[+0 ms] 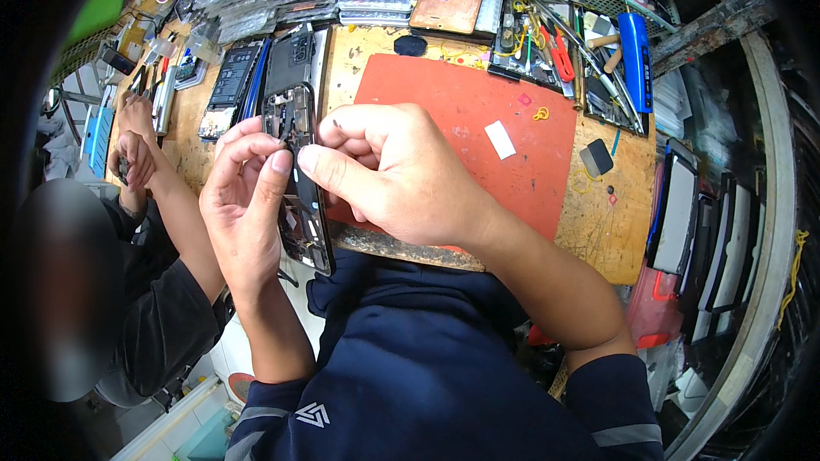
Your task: The person handles a smartphone with yellow grid tape, moves to a sink area, returns to the workbench, and manipulates small components and a phone chassis. They use a pencil and other tools to adjust parts on the workbench.
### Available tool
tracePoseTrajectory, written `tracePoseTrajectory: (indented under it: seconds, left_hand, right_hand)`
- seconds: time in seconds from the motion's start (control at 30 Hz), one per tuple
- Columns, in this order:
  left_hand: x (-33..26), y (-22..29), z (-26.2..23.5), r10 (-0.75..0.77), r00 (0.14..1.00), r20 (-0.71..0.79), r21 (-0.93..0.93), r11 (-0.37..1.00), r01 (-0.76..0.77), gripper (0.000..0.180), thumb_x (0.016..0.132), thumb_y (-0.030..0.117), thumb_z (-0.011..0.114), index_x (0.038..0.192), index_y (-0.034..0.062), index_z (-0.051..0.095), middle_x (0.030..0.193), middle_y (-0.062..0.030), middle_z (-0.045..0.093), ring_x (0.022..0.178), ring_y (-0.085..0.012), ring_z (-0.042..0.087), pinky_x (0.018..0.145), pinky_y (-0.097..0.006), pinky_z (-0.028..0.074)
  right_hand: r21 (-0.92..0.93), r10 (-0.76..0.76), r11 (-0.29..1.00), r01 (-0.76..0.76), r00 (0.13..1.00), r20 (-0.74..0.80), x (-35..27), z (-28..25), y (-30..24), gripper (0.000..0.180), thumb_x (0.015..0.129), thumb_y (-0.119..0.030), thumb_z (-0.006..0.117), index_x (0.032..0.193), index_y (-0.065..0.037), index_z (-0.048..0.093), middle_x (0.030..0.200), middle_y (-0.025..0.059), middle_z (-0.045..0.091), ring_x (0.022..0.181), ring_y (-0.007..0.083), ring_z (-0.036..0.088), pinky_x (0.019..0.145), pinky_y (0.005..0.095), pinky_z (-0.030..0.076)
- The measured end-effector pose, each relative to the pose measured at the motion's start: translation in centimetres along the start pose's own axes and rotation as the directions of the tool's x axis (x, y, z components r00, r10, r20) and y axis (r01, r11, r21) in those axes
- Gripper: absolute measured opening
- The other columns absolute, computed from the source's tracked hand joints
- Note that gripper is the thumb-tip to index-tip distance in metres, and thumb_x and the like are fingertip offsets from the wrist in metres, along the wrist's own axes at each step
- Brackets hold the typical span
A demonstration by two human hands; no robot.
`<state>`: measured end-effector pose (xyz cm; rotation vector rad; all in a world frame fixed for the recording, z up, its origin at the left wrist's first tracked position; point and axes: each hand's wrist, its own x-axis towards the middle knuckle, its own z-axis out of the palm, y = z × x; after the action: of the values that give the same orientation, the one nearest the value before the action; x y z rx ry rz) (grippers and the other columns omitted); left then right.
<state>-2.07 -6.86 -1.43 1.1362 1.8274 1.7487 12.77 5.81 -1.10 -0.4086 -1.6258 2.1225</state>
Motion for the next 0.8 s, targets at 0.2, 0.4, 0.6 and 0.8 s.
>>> tracePoseTrajectory:
  seconds: [0.2,0.4,0.6,0.8]
  left_hand:
    - [0.0,-0.2,-0.3,0.023,1.000,0.005,0.030,0.999,-0.024,0.013,0.088,0.002,0.077,0.101,0.0000,0.073,0.113,-0.0114,0.061,0.120,-0.0195,0.051,0.099,-0.033,0.042]
    - [0.1,-0.1,-0.3,0.164,0.986,-0.003,0.185,0.970,-0.161,0.013,0.085,0.003,0.079,0.098,0.0029,0.075,0.113,-0.0128,0.062,0.118,-0.0232,0.054,0.099,-0.037,0.043]
    - [-0.2,0.5,0.1,0.490,0.872,-0.003,0.567,0.719,-0.402,0.022,0.076,0.004,0.083,0.095,0.0128,0.079,0.113,-0.0135,0.060,0.112,-0.0312,0.057,0.093,-0.041,0.048]
    - [-0.5,2.0,-0.6,0.683,0.705,0.191,0.750,0.361,-0.554,0.034,0.063,0.005,0.083,0.095,0.0178,0.081,0.111,-0.0104,0.060,0.108,-0.0323,0.056,0.092,-0.042,0.050]
  right_hand:
    - [-0.010,0.002,1.000,-0.002,1.000,0.012,0.0,0.0,-0.1,0.017,0.100,-0.014,0.065,0.093,0.002,0.064,0.073,-0.0015,0.063,0.059,0.0016,0.053,0.049,0.0210,0.042]
    - [-0.003,0.001,1.000,-0.001,1.000,0.009,-0.1,0.1,-0.2,0.016,0.100,-0.013,0.065,0.094,0.002,0.063,0.073,-0.0032,0.060,0.060,0.0006,0.051,0.051,0.0207,0.042]
    - [-0.001,-0.010,1.000,0.010,0.999,0.045,-0.1,0.0,-0.5,0.014,0.100,-0.011,0.065,0.095,0.001,0.062,0.076,-0.0037,0.060,0.067,0.0000,0.051,0.056,0.0206,0.042]
    - [0.001,-0.014,1.000,0.013,0.994,0.106,-0.6,-0.2,-0.9,0.012,0.101,-0.010,0.064,0.095,0.000,0.060,0.079,-0.0044,0.057,0.071,0.0000,0.050,0.060,0.0212,0.042]
